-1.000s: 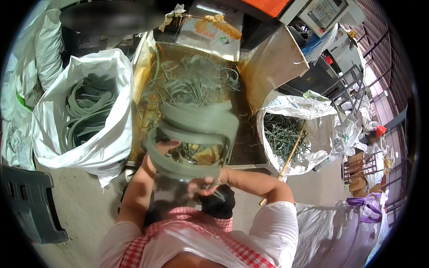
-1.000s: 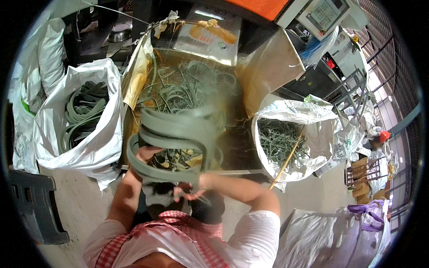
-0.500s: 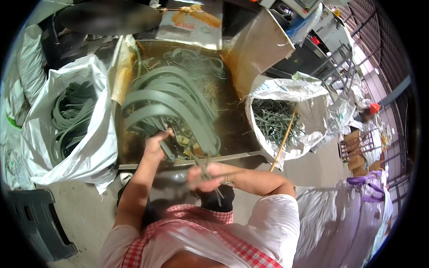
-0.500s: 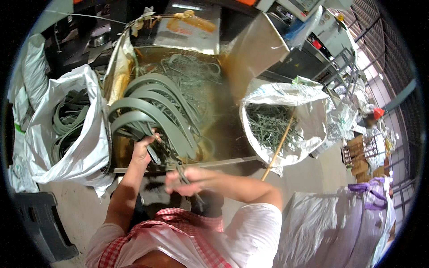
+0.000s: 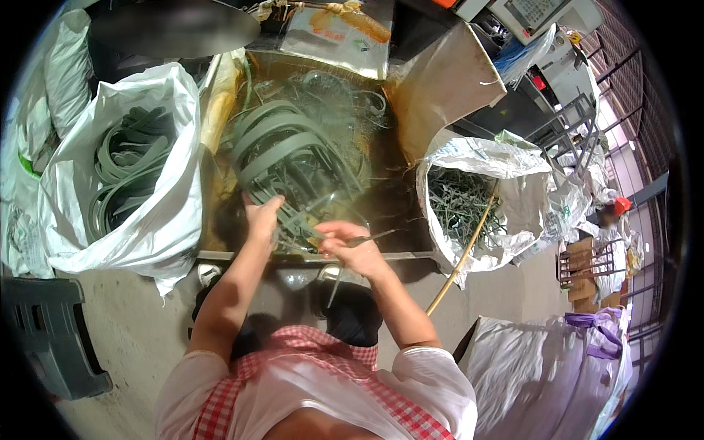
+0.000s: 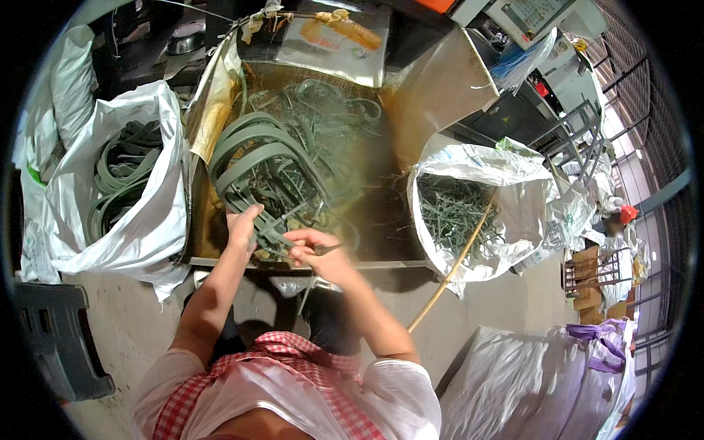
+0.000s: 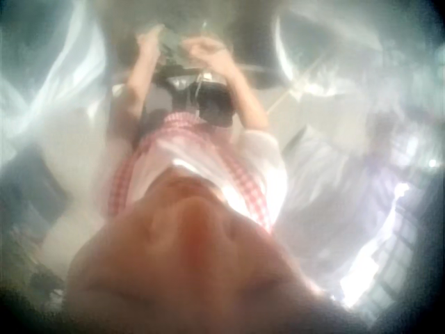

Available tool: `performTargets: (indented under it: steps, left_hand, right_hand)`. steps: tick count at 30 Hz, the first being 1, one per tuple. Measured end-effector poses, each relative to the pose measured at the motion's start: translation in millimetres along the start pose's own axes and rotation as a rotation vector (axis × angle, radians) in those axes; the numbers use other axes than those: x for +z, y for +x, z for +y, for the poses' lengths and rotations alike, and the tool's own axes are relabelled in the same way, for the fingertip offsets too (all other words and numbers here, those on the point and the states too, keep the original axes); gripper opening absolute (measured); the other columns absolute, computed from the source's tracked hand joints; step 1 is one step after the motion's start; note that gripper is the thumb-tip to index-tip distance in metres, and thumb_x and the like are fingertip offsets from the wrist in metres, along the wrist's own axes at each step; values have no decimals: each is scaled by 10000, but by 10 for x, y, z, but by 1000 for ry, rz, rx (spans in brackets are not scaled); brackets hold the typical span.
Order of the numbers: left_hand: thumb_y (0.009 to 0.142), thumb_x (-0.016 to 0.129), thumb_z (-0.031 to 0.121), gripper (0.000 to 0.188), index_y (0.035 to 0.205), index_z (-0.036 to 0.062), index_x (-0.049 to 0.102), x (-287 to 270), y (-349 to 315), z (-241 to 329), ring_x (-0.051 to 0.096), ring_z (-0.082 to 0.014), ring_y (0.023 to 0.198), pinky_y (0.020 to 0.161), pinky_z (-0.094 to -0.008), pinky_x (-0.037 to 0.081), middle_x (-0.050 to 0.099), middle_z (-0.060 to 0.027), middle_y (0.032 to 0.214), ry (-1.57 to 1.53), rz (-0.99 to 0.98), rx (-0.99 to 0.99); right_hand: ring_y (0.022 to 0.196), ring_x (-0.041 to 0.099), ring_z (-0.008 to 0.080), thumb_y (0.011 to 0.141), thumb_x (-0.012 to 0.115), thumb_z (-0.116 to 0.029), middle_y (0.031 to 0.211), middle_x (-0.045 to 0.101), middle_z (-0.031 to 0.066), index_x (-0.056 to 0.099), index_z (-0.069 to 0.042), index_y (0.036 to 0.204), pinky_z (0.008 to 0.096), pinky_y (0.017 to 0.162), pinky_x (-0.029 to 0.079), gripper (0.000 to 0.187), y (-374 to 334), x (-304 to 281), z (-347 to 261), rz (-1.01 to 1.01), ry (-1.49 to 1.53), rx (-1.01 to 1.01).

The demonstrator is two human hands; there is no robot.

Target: The person uses a wooden stick to stir curved gray plastic parts in a tank of liquid, then pulls a stack of the parts out of the liquid by hand and places them into a large white bag.

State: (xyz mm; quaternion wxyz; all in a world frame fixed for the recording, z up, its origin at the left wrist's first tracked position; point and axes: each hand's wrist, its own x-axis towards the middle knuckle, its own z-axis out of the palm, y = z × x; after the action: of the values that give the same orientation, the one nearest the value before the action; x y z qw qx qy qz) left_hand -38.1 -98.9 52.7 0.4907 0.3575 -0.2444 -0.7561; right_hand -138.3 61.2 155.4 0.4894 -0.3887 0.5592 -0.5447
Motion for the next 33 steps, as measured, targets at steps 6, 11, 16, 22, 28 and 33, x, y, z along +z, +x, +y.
performTargets:
  steps: [6, 11, 16, 22, 28, 33]
  left_hand:
    - [670, 587, -106, 507, 1134, 44, 449, -24, 105, 53, 554, -217, 870, 776, -342, 458, 541, -69, 986, -4, 99, 30]
    - [657, 588, -125, 595, 1186, 62, 390, -52, 82, 75, 531, -222, 954, 811, -357, 458, 513, -89, 1070, 36, 101, -12]
    - [656, 591, -123, 601, 1191, 59, 386, 99, -23, 142, 537, -215, 935, 798, -356, 464, 512, -88, 1058, 25, 113, 5]
    - [674, 588, -118, 360, 1015, -10, 548, 15, 46, 102, 585, -198, 834, 746, -342, 475, 594, -73, 945, 10, 82, 7]
    - [678, 614, -53, 172, 847, -45, 586, -91, 184, 479, 610, -206, 695, 646, -360, 509, 615, -87, 801, 84, 51, -133]
    - [679, 611, -58, 165, 844, -58, 590, -140, 176, 436, 619, -223, 705, 643, -371, 517, 615, -101, 801, 89, 23, -217]
  right_hand:
    - [715, 568, 196, 687, 653, 68, 812, 564, 87, 540, -94, 1155, 303, 610, 479, 508, 21, -118, 32, 329, -1104, -597]
    - [921, 522, 319, 762, 464, 9, 912, 548, 153, 473, 13, 1144, 360, 789, 438, 382, 283, -102, 58, -21, -1268, -561]
    - [1073, 516, 318, 826, 429, -76, 1066, 564, 164, 410, -14, 1258, 351, 884, 434, 437, 658, -286, 395, -69, -1453, -720]
    - [895, 562, 220, 809, 475, -103, 953, 590, 76, 375, -45, 1324, 332, 777, 444, 528, 819, -196, 489, -133, -1891, -320]
    - [805, 517, 240, 791, 545, -143, 830, 542, 87, 368, -17, 1331, 325, 703, 443, 582, 693, -531, 292, -485, -1702, -735]
    - [834, 510, 246, 758, 564, -126, 901, 534, 89, 408, -32, 1295, 335, 706, 447, 568, 609, -542, 24, -600, -1704, -620]
